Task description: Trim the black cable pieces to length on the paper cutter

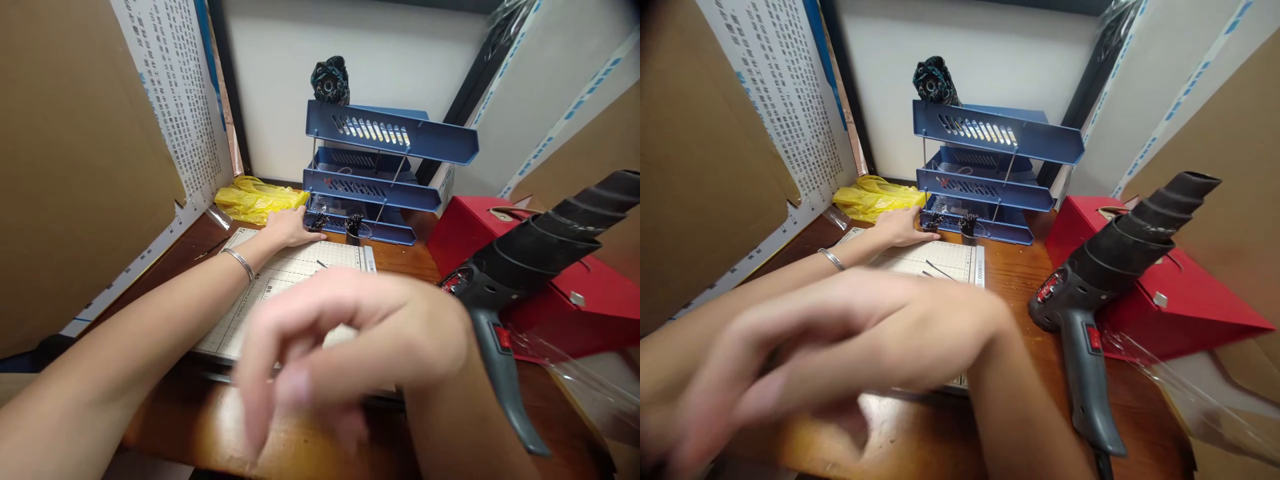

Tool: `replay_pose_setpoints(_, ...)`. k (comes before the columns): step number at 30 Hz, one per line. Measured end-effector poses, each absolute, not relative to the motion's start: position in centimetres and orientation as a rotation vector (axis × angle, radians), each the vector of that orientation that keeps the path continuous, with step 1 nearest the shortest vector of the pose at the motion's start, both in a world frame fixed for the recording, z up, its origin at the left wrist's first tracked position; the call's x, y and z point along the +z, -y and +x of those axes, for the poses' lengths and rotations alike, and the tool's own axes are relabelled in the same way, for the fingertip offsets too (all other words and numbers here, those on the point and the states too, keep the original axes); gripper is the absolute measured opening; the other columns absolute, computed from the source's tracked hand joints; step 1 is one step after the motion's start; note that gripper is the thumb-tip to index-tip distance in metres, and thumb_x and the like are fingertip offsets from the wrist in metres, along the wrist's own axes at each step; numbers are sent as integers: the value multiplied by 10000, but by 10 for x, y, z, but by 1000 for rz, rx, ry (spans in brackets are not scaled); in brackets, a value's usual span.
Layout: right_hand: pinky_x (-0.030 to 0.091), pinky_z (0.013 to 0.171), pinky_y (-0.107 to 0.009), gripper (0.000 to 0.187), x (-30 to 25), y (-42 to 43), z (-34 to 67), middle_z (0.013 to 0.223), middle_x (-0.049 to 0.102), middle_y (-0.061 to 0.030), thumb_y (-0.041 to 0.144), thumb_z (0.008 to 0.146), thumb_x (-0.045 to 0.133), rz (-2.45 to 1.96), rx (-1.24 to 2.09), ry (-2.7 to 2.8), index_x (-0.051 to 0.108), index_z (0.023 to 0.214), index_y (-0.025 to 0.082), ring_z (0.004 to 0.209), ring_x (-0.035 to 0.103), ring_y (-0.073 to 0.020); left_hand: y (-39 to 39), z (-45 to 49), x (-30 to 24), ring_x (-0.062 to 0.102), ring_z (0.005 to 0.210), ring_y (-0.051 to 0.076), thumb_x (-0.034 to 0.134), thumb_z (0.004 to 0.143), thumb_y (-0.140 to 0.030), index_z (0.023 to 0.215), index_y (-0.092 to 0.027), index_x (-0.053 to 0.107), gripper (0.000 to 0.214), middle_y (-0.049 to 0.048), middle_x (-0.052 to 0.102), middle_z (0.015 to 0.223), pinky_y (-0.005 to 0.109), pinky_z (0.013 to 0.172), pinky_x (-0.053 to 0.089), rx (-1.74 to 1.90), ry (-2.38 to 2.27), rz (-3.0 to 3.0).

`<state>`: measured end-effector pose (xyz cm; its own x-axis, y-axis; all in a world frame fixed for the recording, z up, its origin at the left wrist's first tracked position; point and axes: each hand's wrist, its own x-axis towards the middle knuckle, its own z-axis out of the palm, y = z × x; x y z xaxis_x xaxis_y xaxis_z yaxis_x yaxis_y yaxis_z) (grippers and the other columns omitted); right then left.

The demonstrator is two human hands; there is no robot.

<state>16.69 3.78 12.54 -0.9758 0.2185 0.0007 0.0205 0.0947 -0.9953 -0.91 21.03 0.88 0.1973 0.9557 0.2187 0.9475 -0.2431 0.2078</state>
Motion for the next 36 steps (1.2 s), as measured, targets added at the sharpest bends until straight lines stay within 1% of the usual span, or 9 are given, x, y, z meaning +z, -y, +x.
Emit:
replay_pose_setpoints(4,437,571,-190,151,115,-57,192,654,574,31,275,969,536,-994,1376,2126,654,990,184,583,551,-82,-214,-26,13,596,1236,262,649,846,-569,1361,-229,598,619,65,626,1406,363,1056,439,478,-1644,2606)
replay_pose_setpoints(6,425,580,-223,145,105,-68,201,706,613,2,284,940,566,-1405,1070,2144,668,991,195,617,562,-108,-219,-29,14,607,1220,242,642,862,-514,1236,-249,693,462,46,645,1391,329,1029,450,424,-1554,2663)
replay_pose_setpoints(9,448,683,-270,215,92,-83,204,958,696,-55,371,874,656,-1844,641,2214,714,1030,233,792,617,-166,-225,-27,13,647,1112,290,548,923,-517,989,-243,776,362,95,740,1168,394,948,472,371,-1593,2676)
replay_pose_setpoints(12,477,782,-306,423,79,-94,198,1128,691,-78,484,800,722,-1984,675,2300,697,1148,245,922,643,-210,-226,-19,11,638,1071,337,528,934,-537,907,-236,780,393,122,747,948,434,909,460,346,-1679,2670)
replay_pose_setpoints(17,491,805,-322,783,60,-103,188,1284,645,-93,531,622,841,-2040,781,2456,602,1306,235,1053,636,-253,-227,-3,5,591,1129,374,547,944,-488,958,-205,773,363,161,731,982,453,931,440,337,-1711,2684)
replay_pose_setpoints(23,475,650,-286,457,49,-108,184,1073,729,-72,363,671,797,-2031,812,2448,678,1082,200,823,665,-193,-223,-4,3,599,1134,365,664,866,-517,1107,-213,717,391,139,714,1120,441,944,448,419,-1699,2690)
replay_pose_setpoints(28,451,590,-282,227,54,-104,177,803,735,-56,265,702,742,-1984,859,2474,725,909,172,696,634,-178,-192,-19,20,574,1211,337,634,897,-461,1283,-199,619,467,139,621,1359,443,979,450,589,-1663,2710)
replay_pose_setpoints(32,439,583,-286,86,55,-100,175,760,725,-60,242,713,718,-1957,892,2506,720,759,168,668,620,-172,-136,-24,29,663,993,253,593,927,-350,977,-228,699,169,54,740,1036,373,864,496,613,-1557,2717)
replay_pose_setpoints(36,421,577,-286,135,58,-97,174,696,696,-52,251,767,654,-1862,951,2577,685,669,165,610,575,-152,-68,-21,22,667,822,223,557,943,-303,895,-252,696,155,33,741,877,362,736,505,560,-1360,2721)
